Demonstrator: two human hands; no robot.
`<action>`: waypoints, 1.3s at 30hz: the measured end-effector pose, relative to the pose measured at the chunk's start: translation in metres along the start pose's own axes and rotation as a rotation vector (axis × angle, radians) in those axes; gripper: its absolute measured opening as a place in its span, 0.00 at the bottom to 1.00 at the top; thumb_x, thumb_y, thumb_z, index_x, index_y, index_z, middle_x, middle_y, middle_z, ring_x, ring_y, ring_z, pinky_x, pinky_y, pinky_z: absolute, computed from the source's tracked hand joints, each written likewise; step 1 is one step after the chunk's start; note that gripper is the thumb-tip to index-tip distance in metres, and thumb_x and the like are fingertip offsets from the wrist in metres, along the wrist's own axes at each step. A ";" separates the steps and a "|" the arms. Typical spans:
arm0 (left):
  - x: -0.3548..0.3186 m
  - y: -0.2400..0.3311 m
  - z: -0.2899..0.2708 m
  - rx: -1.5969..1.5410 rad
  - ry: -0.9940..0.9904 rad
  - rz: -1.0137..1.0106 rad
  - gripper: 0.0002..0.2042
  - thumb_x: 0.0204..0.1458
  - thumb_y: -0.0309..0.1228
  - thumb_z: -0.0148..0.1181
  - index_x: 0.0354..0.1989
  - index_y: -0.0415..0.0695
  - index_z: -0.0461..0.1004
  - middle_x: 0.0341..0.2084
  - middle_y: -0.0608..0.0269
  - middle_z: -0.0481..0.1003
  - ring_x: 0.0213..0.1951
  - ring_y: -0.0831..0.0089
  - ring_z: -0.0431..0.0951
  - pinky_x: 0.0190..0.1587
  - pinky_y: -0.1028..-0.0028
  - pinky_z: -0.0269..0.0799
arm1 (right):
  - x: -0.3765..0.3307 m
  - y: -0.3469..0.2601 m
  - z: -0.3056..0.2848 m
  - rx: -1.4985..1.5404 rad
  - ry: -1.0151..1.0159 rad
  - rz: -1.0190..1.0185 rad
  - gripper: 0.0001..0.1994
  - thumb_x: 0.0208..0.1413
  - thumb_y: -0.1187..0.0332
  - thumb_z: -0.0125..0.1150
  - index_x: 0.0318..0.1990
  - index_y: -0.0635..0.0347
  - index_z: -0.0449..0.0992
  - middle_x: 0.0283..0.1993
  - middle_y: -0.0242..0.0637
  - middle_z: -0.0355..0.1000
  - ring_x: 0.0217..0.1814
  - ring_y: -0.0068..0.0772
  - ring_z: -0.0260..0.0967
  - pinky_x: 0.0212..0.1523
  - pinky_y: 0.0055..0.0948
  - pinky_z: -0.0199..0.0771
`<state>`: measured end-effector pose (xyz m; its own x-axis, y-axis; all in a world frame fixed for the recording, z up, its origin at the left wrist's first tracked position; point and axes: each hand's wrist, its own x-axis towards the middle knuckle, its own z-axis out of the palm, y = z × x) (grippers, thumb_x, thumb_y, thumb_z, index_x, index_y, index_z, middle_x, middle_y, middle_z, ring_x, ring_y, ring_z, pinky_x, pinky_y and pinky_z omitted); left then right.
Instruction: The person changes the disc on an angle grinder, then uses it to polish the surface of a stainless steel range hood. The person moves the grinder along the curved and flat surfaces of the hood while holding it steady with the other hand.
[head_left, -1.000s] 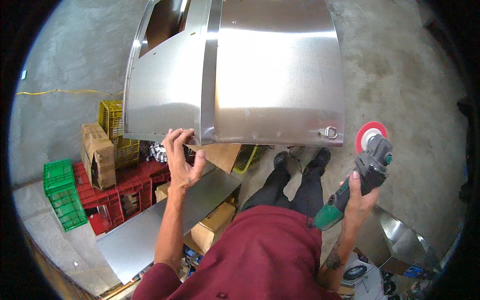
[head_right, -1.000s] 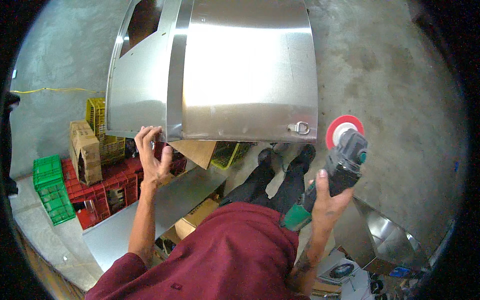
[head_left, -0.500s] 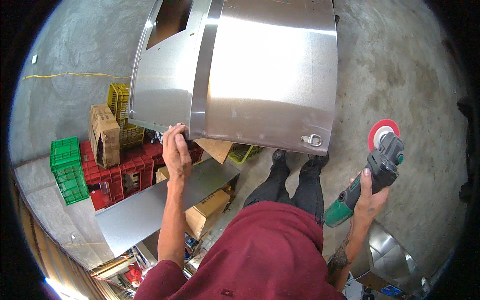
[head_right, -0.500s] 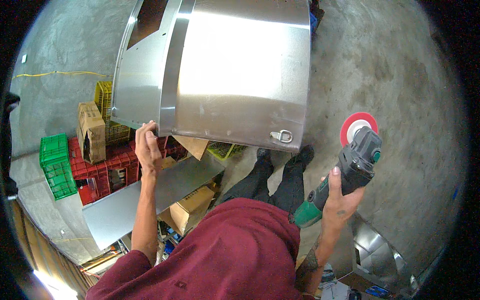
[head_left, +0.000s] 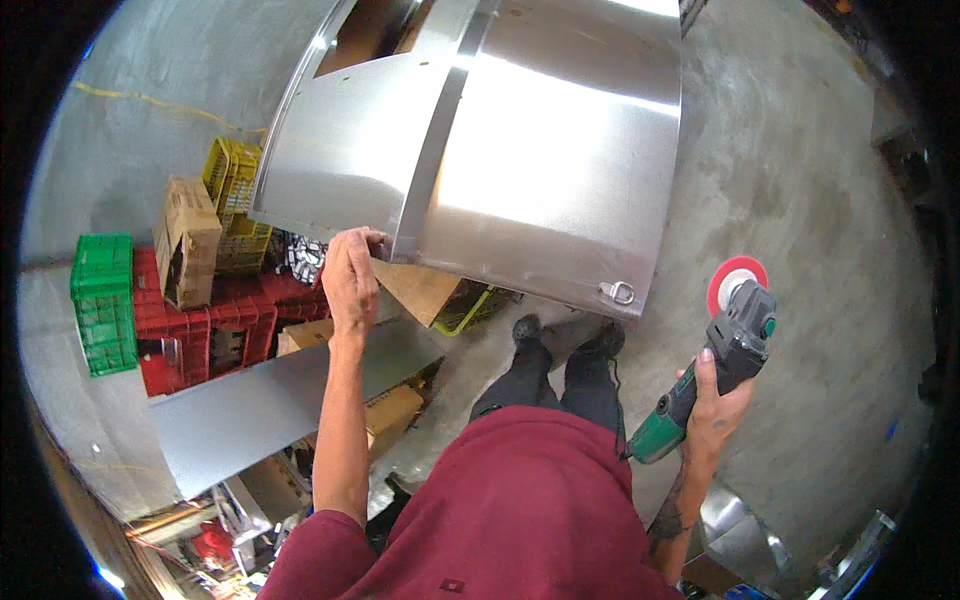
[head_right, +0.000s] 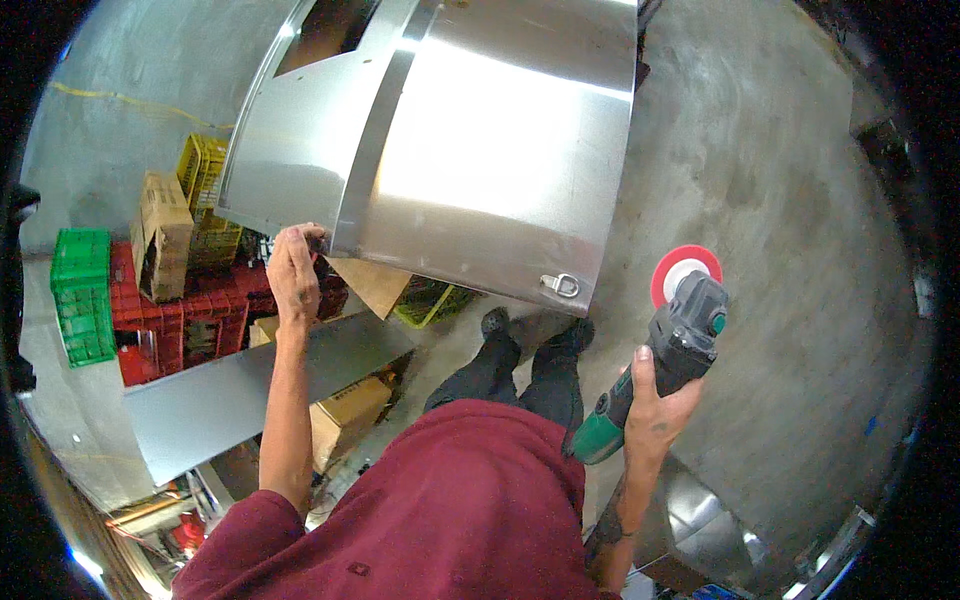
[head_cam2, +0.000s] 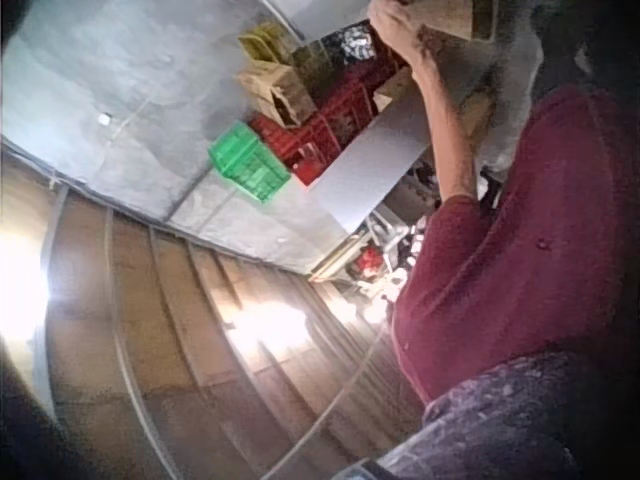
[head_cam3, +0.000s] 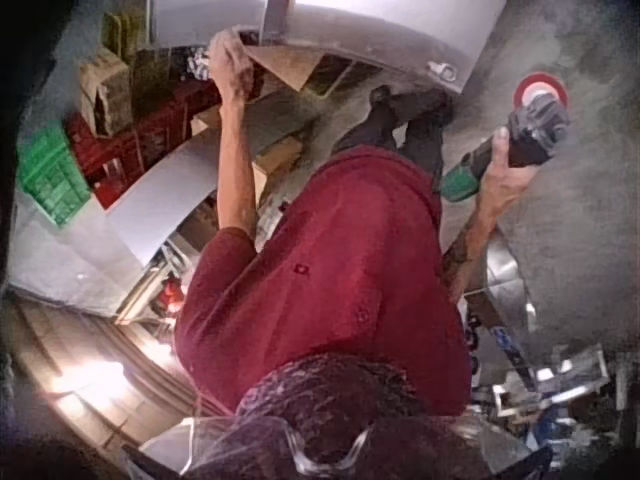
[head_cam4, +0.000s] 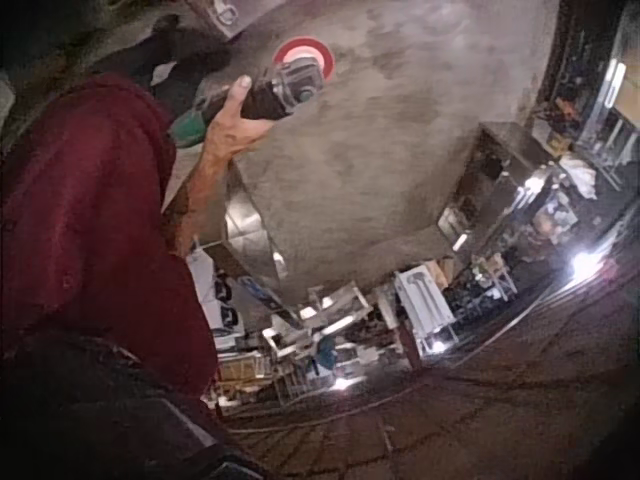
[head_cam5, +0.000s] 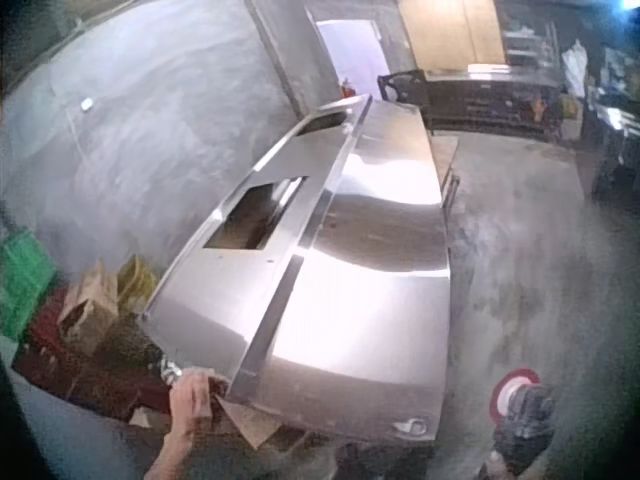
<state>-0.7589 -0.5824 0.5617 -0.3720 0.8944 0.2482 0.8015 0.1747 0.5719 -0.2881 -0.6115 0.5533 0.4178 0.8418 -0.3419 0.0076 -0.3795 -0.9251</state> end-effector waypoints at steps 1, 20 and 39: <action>0.002 -0.009 -0.009 0.047 -0.039 0.114 0.13 0.75 0.34 0.54 0.49 0.40 0.83 0.45 0.50 0.81 0.54 0.49 0.80 0.60 0.56 0.75 | -0.005 -0.002 0.001 -0.011 -0.015 -0.017 0.22 0.68 0.62 0.73 0.60 0.64 0.72 0.42 0.39 0.78 0.35 0.34 0.81 0.36 0.32 0.83; 0.048 -0.082 -0.092 -0.092 0.000 0.148 0.19 0.76 0.42 0.54 0.57 0.39 0.82 0.61 0.51 0.81 0.65 0.51 0.77 0.69 0.51 0.69 | -0.150 -0.106 0.098 -0.697 -0.512 -0.381 0.36 0.50 0.56 0.86 0.61 0.66 0.72 0.51 0.48 0.82 0.49 0.44 0.81 0.55 0.45 0.81; 0.050 -0.113 -0.060 0.149 0.192 0.222 0.24 0.73 0.44 0.50 0.72 0.50 0.77 0.72 0.53 0.73 0.76 0.51 0.68 0.82 0.42 0.48 | -0.182 -0.097 0.211 -1.083 -0.772 -0.374 0.37 0.51 0.47 0.79 0.54 0.71 0.72 0.43 0.65 0.83 0.48 0.63 0.85 0.51 0.52 0.82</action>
<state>-0.8961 -0.5824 0.5568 -0.2505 0.8257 0.5054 0.9274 0.0550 0.3699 -0.5568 -0.6472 0.6707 -0.3672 0.8212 -0.4368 0.8510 0.1071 -0.5141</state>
